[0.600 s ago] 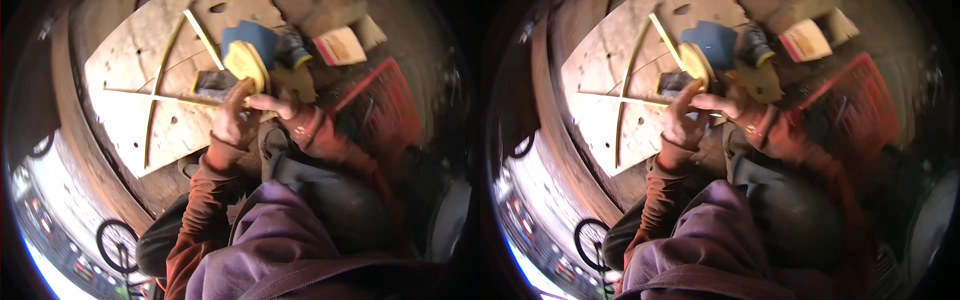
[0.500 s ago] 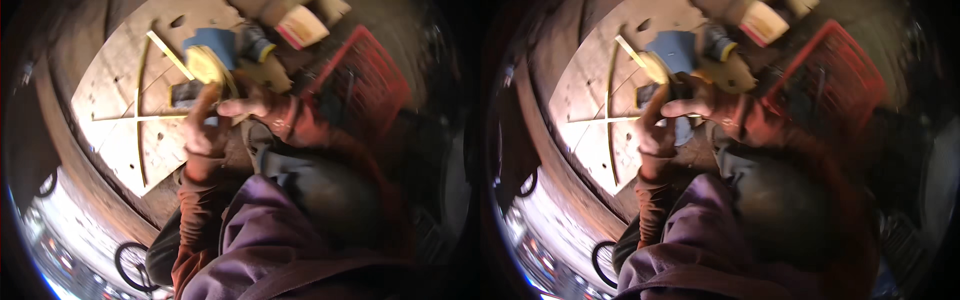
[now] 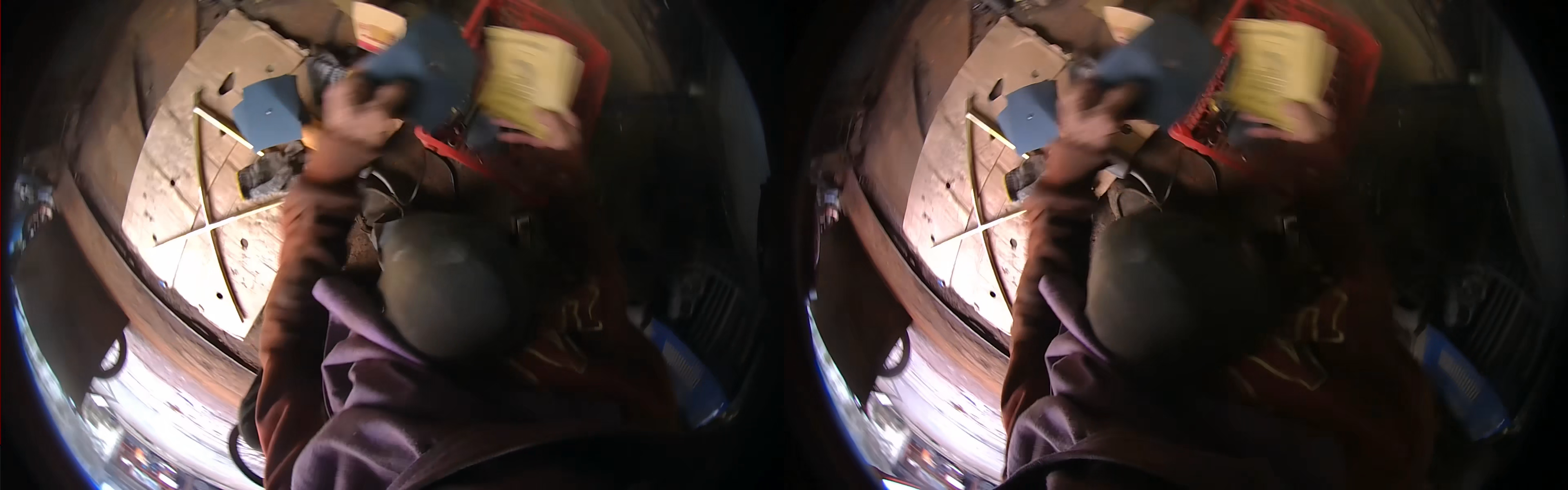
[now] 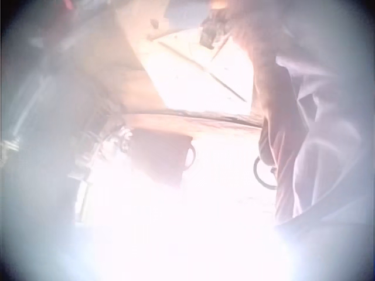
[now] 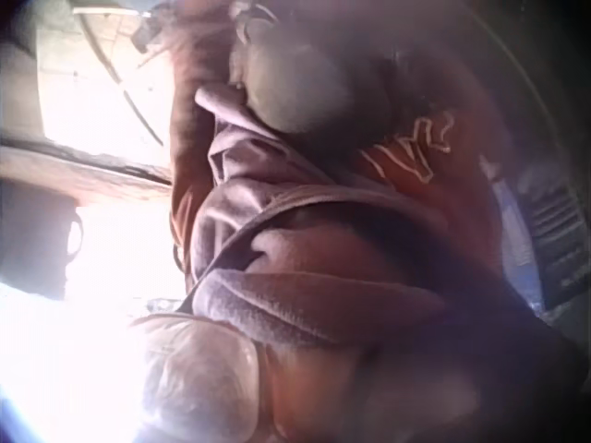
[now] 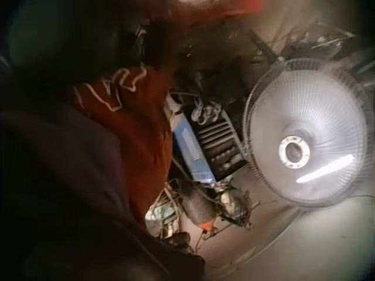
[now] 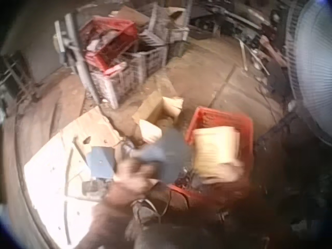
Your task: The person cuts a piece of sandpaper with shears, punches holes in it using a hammer and a punch tool, and then attaches the prepared sandpaper to a handheld power grinder.
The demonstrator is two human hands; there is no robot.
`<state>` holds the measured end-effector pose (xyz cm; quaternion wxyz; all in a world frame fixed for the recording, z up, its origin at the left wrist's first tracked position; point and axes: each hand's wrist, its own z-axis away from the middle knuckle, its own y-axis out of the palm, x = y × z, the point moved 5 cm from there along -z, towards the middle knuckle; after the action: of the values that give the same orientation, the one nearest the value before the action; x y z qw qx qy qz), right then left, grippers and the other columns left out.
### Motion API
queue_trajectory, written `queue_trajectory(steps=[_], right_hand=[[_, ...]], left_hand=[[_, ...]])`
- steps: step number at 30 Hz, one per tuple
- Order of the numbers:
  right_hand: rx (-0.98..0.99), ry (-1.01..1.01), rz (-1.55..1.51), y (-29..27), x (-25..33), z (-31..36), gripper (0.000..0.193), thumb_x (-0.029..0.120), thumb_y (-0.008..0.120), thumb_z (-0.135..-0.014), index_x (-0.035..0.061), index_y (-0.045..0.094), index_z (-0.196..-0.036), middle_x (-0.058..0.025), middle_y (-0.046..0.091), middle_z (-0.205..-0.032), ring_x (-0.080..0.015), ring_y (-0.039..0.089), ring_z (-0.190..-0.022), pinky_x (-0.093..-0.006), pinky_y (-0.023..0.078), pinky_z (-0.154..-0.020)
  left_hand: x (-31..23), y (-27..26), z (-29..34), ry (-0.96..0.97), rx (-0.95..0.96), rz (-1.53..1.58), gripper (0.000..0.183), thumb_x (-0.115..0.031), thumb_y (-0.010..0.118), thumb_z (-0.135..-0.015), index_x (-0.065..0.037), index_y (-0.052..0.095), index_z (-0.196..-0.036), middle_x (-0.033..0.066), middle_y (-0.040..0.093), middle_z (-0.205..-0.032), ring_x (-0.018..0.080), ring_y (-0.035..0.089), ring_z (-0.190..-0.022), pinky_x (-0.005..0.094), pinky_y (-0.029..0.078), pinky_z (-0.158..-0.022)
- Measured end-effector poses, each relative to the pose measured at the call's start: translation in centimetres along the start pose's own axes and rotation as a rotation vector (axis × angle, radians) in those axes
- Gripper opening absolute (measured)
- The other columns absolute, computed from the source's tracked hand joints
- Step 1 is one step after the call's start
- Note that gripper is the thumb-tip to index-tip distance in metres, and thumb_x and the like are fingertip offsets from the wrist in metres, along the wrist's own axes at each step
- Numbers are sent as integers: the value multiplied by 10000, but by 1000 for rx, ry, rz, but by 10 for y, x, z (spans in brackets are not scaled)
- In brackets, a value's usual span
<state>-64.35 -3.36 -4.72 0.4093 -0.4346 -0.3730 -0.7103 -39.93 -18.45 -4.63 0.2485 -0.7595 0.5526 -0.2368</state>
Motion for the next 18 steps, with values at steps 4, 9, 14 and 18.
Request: queue_trajectory(steps=[4, 9, 14, 18], right_hand=[[-421, -57, 6, -109, 44, 65, 432, 87, 331, -973, -149, 358, -1334, -301, 544, -1254, -388, 628, -1067, -432, 566, -886], [-355, -264, 801, -82, 20, 17, 419, 36, 405, -957, -54, 423, -1365, -246, 591, -1219, -358, 671, -956, -378, 582, -749], [391, -1013, 1341, 156, 17, -42, 607, 7, 593, -758, 54, 502, -1357, -183, 530, -1318, -409, 530, -1189, -410, 463, -991], [662, -454, 596, 209, -25, -112, 862, 144, 751, -718, 61, 320, -1460, -231, 411, -1415, -328, 576, -1141, -380, 498, -931]], left_hand=[[-58, 127, -28, -628, 205, 933, 405, -292, 643, -838, 22, 606, -1091, 136, 654, -903, 301, 637, -855, 408, 517, -811], [-59, 104, -13, -1562, 329, 1916, 824, -688, 552, -842, 34, 544, -1239, 205, 637, -1133, 308, 634, -990, 430, 520, -830], [34, 35, 75, -1322, 126, 1651, 402, -309, 691, -874, -21, 636, -1148, 133, 683, -1065, 243, 646, -976, 388, 538, -847], [96, -11, 131, -1607, -90, 1381, 364, -155, 780, -803, -22, 654, -1116, 81, 706, -998, 179, 661, -888, 306, 542, -791]])
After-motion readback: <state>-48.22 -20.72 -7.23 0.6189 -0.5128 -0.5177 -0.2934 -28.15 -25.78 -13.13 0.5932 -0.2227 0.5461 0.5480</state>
